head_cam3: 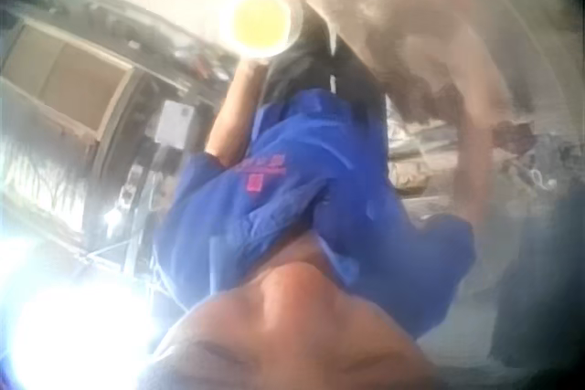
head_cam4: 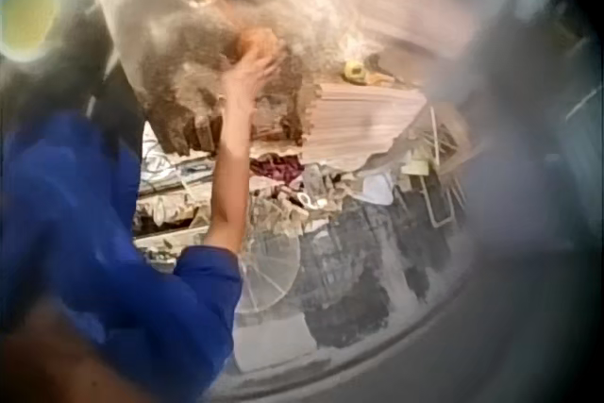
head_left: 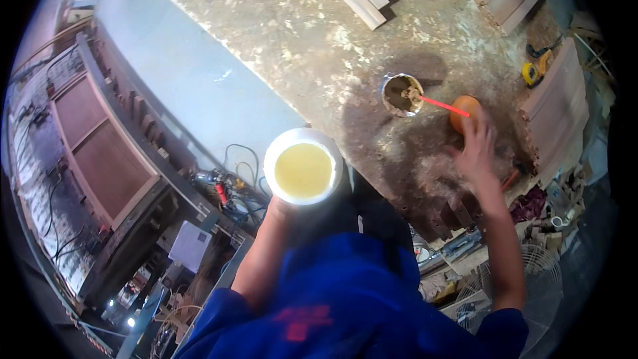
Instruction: The person pours a yellowish liquid into a small container, stirs it, and applies it to wooden planks. They then use a hand saw to cut a plank, a hammer to drive nails, and an orbital sander to smooth the surface. The person also uses a brush to apply a substance to the wood.
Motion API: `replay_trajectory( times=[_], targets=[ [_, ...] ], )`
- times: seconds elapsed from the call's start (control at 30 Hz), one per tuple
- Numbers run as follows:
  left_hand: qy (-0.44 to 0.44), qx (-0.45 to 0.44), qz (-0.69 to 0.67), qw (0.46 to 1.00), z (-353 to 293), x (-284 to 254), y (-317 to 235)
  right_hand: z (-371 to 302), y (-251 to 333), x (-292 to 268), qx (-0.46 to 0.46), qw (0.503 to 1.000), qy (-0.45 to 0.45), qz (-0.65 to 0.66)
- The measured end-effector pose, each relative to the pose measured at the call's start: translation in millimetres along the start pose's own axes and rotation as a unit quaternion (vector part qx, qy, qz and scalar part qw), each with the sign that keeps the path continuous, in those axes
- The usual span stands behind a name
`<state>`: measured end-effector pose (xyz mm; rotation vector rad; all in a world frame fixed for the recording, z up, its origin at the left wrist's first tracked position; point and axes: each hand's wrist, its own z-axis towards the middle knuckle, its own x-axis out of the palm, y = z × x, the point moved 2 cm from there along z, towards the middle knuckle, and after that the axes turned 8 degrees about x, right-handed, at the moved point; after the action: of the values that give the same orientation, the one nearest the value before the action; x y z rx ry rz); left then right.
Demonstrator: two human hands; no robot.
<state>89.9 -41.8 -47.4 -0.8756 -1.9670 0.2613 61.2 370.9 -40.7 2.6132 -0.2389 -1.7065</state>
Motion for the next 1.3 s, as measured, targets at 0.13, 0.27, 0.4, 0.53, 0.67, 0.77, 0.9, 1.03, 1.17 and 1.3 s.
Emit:
replay_trajectory(
  times=[0.13,0.27,0.4,0.53,0.67,0.77,0.9,1.03,1.17,1.3],
  targets=[
    [0.042,-0.011,0.292,0.955,-14,12,-8,56,-54,72,0.062,0.998,-0.011,-0.009],
    [0.030,-0.115,-0.238,0.964,-29,-8,31,70,-67,79,0.033,0.995,-0.081,0.042],
    [0.044,-0.152,-0.114,0.981,-45,9,46,-2,-58,20,0.101,0.901,-0.009,0.423],
    [0.131,-0.157,0.141,0.969,-55,36,76,-96,-57,-12,0.023,0.478,0.142,0.867],
    [0.120,-0.229,-0.023,0.966,-41,64,116,-121,-43,-35,0.027,0.490,0.126,0.862],
    [0.073,-0.229,-0.033,0.970,-28,128,141,-135,-57,-75,0.004,0.679,0.083,0.730],
    [0.173,-0.213,0.127,0.953,-14,184,162,-141,-63,-120,-0.042,0.878,0.048,0.474],
    [0.152,-0.249,0.118,0.949,4,208,186,-135,-92,-118,-0.123,0.928,-0.015,0.351],
    [0.143,-0.143,0.226,0.953,31,209,224,-121,-128,-102,0.039,0.911,0.050,0.408],
    [0.136,-0.050,0.267,0.953,67,243,242,-88,-163,-98,0.117,0.879,0.083,0.455]
  ],
)
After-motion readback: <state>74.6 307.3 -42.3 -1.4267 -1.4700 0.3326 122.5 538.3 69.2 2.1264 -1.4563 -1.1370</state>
